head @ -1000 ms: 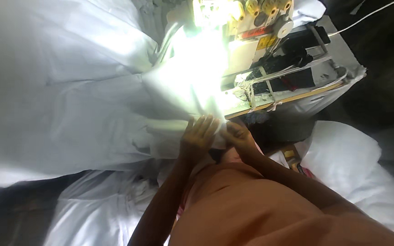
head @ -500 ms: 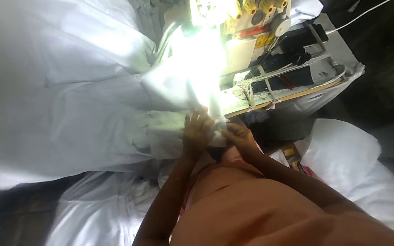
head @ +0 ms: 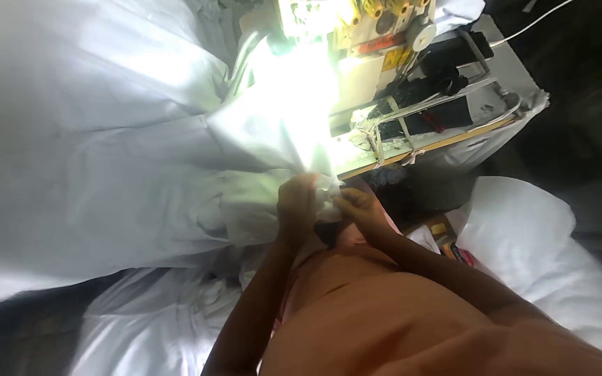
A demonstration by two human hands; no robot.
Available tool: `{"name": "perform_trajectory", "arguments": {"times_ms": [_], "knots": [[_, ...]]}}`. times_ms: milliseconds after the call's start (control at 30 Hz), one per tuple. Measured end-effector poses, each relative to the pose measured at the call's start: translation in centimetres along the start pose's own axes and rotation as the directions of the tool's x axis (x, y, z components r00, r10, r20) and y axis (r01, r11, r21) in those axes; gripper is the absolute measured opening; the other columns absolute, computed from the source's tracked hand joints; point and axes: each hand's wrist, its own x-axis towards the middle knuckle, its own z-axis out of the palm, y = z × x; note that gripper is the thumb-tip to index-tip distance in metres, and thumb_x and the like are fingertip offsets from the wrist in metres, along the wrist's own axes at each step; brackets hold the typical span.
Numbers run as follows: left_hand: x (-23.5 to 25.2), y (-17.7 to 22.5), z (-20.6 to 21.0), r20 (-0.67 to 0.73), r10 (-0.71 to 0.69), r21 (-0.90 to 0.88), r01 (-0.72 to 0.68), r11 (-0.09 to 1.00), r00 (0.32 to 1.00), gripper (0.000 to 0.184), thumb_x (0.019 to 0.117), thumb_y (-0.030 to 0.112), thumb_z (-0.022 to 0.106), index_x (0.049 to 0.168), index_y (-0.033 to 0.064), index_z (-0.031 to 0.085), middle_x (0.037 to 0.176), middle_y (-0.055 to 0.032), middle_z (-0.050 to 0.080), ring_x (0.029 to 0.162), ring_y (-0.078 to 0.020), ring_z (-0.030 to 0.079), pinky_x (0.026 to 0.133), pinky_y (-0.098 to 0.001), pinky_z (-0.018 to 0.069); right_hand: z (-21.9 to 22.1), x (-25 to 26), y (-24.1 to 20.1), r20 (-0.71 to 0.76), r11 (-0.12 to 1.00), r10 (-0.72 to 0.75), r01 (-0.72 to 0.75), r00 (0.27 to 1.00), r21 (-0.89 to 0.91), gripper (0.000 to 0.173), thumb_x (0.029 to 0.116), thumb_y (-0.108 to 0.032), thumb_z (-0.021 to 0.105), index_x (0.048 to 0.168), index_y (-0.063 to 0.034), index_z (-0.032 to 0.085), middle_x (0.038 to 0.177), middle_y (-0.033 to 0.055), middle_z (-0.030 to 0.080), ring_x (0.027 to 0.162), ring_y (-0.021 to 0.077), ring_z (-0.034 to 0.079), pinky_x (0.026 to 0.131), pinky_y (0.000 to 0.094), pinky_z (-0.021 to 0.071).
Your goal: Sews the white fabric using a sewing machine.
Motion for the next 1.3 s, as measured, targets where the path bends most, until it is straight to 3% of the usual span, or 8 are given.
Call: {"name": "perform_trajectory", "arguments": {"times_ms": [133,300,433,633,1000,1067,1200,1300], "knots": [[-2.0,-0.6,1.5,-0.015,0.176,0.131,-0.172,0.976,0.984,0.032,0.0969,0.013,0.059,0.126,-0.0016,0.061,0.128,-0.0220,0.064,0.121,-0.0338,0.060,0.107,-0.0415,0.0443,-0.1,0.2,0.2,-0.001,0.999,-0.012,0.012,1.000,0.029,0.013,0.1003,-0.004,0.058,0.108,0.0019,0.068,0.089,-0.0007,0.070,0.076,-0.0003,0.065,0.072,0.0180,0.0558],[-0.2,-0.5,2.1,-0.102,-0.007,0.080,0.015,0.997,0.995,0.020,0.1007,0.010,0.059,0.101,-0.0028,0.074,0.101,-0.0201,0.073,0.097,-0.0316,0.069,0.090,-0.0411,0.0531,-0.1,0.4,-0.3,-0.018,1.000,0.009,-0.009,1.000,0.004,0.012,0.1001,-0.002,0.058,0.105,0.0025,0.068,0.086,-0.0011,0.069,0.073,-0.0013,0.063,0.069,0.0171,0.0543],[0.7,0.4,0.5,-0.117,-0.221,-0.073,0.214,0.974,0.968,0.027,0.1078,0.009,0.046,0.111,-0.0080,0.066,0.100,-0.0181,0.070,0.092,-0.0147,0.067,0.087,-0.0259,0.0521,-0.3,0.4,0.0,-0.019,1.000,0.001,0.000,1.000,0.012,0.011,0.1003,-0.004,0.058,0.102,0.0004,0.068,0.081,-0.0035,0.068,0.069,-0.0017,0.062,0.066,0.0167,0.0538],[0.3,-0.1,-0.8,-0.024,0.311,0.202,-0.300,0.932,0.950,0.020,0.1003,0.017,0.063,0.095,0.0011,0.073,0.079,-0.0162,0.067,0.075,-0.0267,0.067,0.068,-0.0309,0.0541,-0.1,0.0,-0.6,-0.005,1.000,0.006,-0.005,1.000,0.024,0.010,0.1004,-0.004,0.059,0.102,-0.0008,0.068,0.081,-0.0041,0.068,0.067,-0.0019,0.061,0.064,0.0162,0.0525],[-0.2,-0.5,0.0,-0.043,0.150,0.139,-0.142,0.980,0.988,0.023,0.0980,0.010,0.064,0.115,-0.0007,0.075,0.074,-0.0169,0.065,0.064,-0.0255,0.061,0.061,-0.0319,0.0499,-0.1,-0.3,-0.6,-0.008,0.999,0.003,-0.003,1.000,0.031,0.014,0.0996,-0.003,0.059,0.110,0.0015,0.068,0.084,-0.0035,0.070,0.068,-0.0026,0.062,0.065,0.0160,0.0533],[-0.3,-0.4,-0.1,-0.088,0.152,0.161,-0.137,0.977,0.984,0.021,0.0963,0.010,0.066,0.111,0.0006,0.077,0.076,-0.0170,0.065,0.069,-0.0259,0.063,0.066,-0.0307,0.0511,0.0,-0.3,-0.7,-0.009,0.999,0.011,-0.011,1.000,0.032,0.014,0.0995,-0.003,0.060,0.111,0.0017,0.067,0.085,-0.0032,0.070,0.069,-0.0024,0.062,0.066,0.0164,0.0539],[-0.5,-0.4,-0.3,-0.053,0.250,0.139,-0.241,0.961,0.967,0.019,0.0991,0.010,0.064,0.112,0.0028,0.076,0.125,-0.0234,0.068,0.127,-0.0376,0.059,0.112,-0.0425,0.0423,0.0,-0.3,-0.9,-0.013,0.999,0.020,-0.020,1.000,0.045,0.014,0.0999,-0.002,0.059,0.110,0.0016,0.068,0.085,-0.0025,0.071,0.071,-0.0013,0.064,0.067,0.0170,0.0552],[-1.0,0.0,-0.4,0.060,0.331,0.190,-0.336,0.923,0.942,0.025,0.1015,0.008,0.058,0.120,-0.0022,0.071,0.125,-0.0195,0.071,0.126,-0.0319,0.064,0.114,-0.0458,0.0422,0.0,-0.5,-0.8,-0.010,0.999,0.010,-0.010,1.000,0.045,0.013,0.0996,-0.003,0.060,0.109,0.0010,0.068,0.085,-0.0029,0.070,0.068,-0.0014,0.062,0.064,0.0167,0.0538]]}}
